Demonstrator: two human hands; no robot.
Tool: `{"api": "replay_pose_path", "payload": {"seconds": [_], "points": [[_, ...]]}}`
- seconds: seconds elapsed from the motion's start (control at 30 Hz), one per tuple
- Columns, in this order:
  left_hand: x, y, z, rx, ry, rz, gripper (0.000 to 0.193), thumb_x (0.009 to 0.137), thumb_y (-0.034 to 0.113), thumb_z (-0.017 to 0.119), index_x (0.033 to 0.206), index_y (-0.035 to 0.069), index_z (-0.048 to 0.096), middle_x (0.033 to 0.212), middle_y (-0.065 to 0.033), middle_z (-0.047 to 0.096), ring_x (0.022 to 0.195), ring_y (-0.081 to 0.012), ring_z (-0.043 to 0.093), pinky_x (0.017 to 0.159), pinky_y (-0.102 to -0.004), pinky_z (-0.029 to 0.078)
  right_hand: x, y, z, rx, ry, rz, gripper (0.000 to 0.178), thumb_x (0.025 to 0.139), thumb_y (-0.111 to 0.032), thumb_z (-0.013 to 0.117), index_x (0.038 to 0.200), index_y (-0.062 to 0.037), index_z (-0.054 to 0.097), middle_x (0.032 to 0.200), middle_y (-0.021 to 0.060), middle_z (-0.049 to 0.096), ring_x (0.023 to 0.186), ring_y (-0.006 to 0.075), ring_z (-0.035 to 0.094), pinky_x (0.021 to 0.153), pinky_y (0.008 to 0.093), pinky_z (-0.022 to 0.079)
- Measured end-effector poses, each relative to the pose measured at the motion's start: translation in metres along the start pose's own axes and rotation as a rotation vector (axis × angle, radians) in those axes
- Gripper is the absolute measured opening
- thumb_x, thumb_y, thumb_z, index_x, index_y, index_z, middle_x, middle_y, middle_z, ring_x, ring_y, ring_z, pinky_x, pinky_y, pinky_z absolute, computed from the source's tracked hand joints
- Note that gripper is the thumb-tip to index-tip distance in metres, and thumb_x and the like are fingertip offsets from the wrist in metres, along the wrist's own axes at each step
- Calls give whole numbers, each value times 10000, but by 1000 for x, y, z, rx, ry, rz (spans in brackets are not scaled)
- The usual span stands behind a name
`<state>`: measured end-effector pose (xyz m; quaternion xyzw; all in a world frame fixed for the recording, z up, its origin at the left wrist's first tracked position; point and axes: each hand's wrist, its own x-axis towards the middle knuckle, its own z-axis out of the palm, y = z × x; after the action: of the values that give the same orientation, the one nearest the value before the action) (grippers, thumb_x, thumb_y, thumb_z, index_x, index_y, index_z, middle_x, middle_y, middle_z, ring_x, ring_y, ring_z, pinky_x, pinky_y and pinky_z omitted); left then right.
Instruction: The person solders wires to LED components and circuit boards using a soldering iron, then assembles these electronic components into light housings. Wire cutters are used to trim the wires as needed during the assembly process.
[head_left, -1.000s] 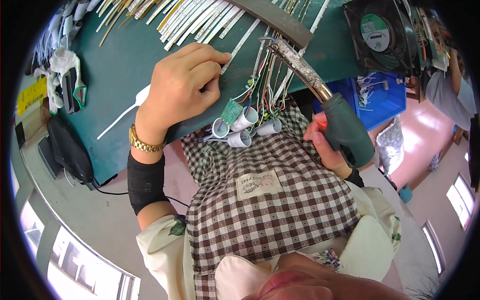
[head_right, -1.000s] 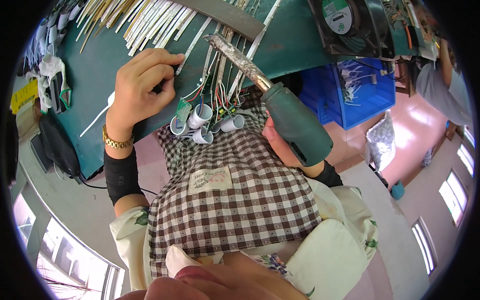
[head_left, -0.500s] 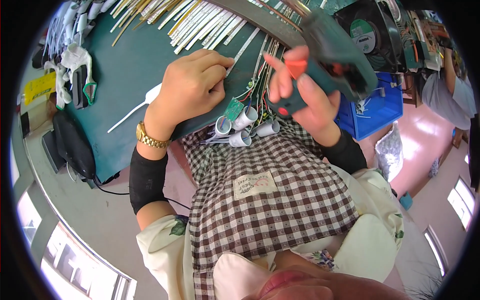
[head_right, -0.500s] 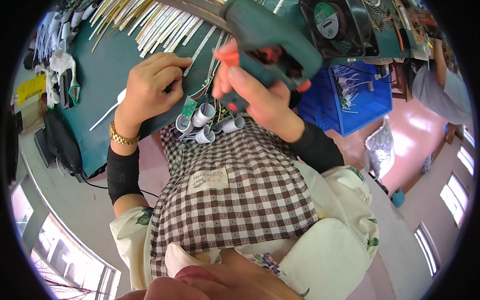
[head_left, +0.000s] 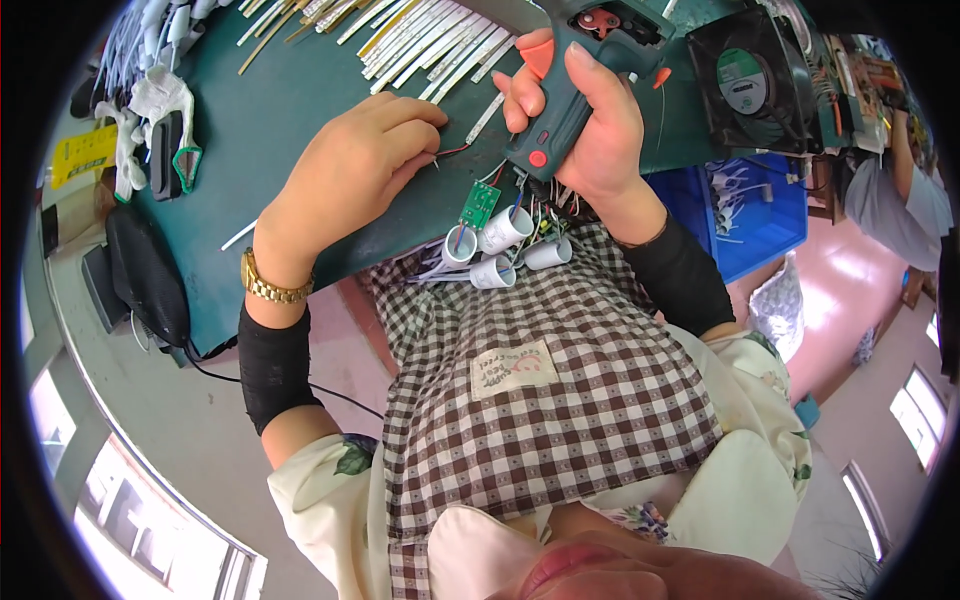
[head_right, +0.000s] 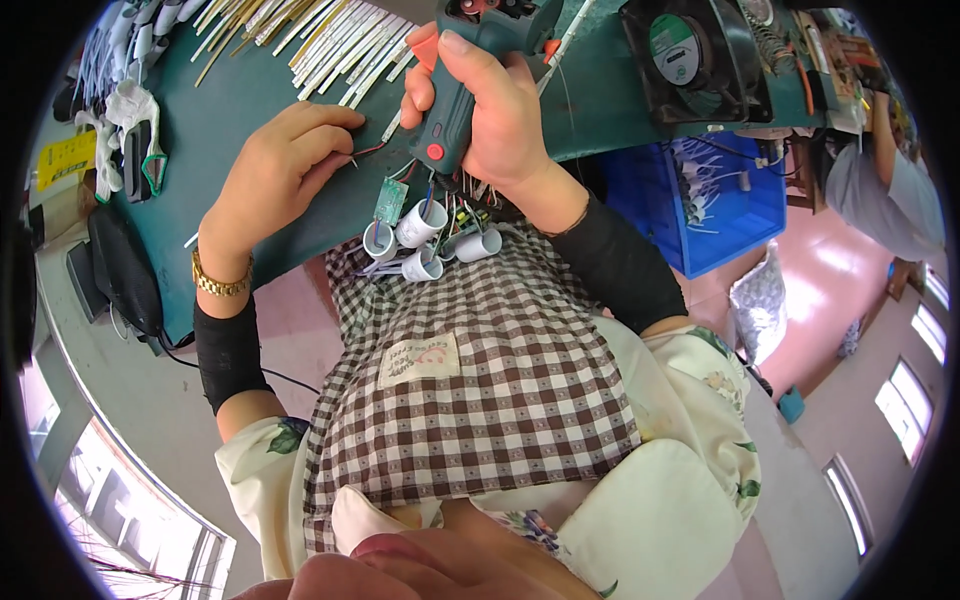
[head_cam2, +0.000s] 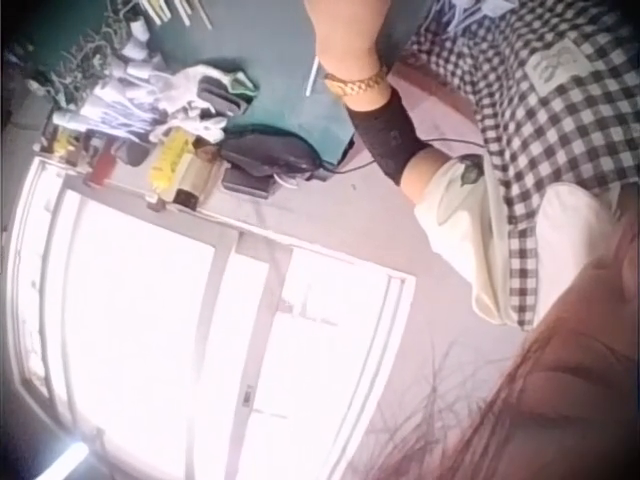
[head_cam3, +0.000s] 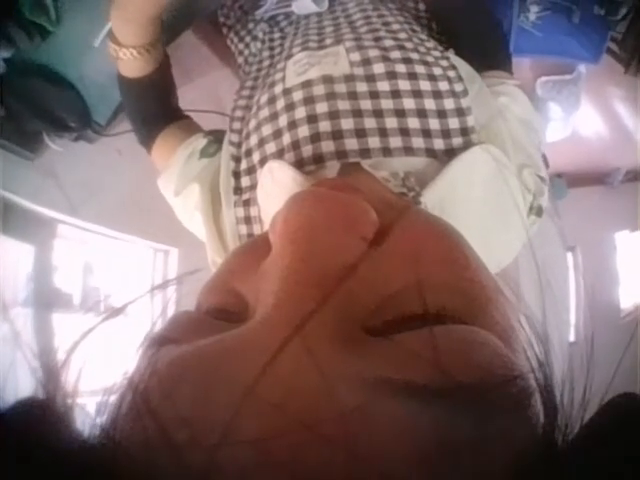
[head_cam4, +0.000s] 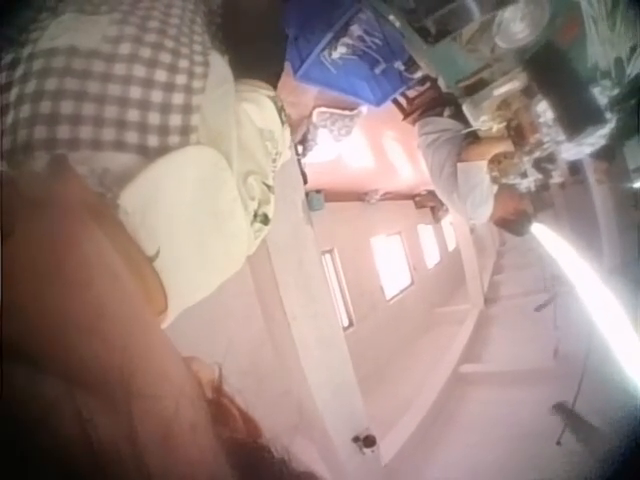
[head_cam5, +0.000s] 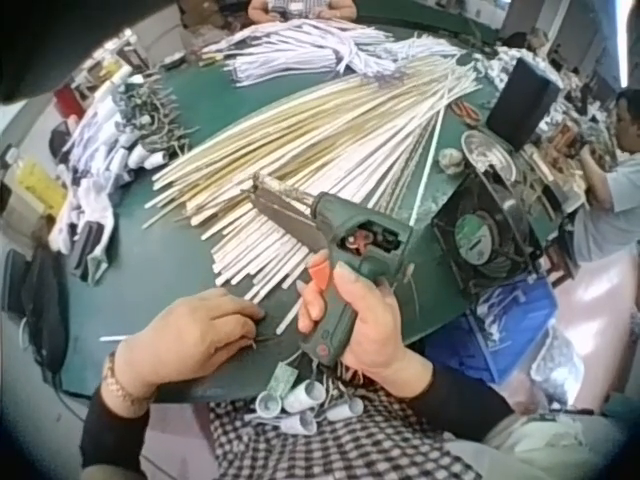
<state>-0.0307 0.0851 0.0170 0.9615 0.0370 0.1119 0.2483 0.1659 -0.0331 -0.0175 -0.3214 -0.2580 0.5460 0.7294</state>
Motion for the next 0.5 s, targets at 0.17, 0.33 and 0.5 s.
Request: {"api": "replay_pose_path", "payload": {"seconds": [0.17,0.33,0.5], "points": [[0,10,5,-23,74,-117,157,762,39,687,882,11,590,1047,-91,625,898,-296,584,772,-388,492,-1,0,-5,-56,-19,5,413,1000,-348,378,1183,-20,551,733,62,542,685,199,582,1065,451,342],[-2,13,9,5,99,-140,174,761,35,693,886,10,576,1045,-97,619,918,-305,588,775,-389,498,1,1,-7,-40,-15,-1,417,1000,-348,376,1183,-14,544,729,67,540,669,199,576,1069,443,344],[-5,15,9,-33,99,-211,157,781,14,672,898,13,568,1037,-102,620,935,-317,595,776,-388,503,2,5,-2,18,15,-8,383,975,-333,458,1117,4,569,717,90,557,642,203,580,836,383,425]]}}
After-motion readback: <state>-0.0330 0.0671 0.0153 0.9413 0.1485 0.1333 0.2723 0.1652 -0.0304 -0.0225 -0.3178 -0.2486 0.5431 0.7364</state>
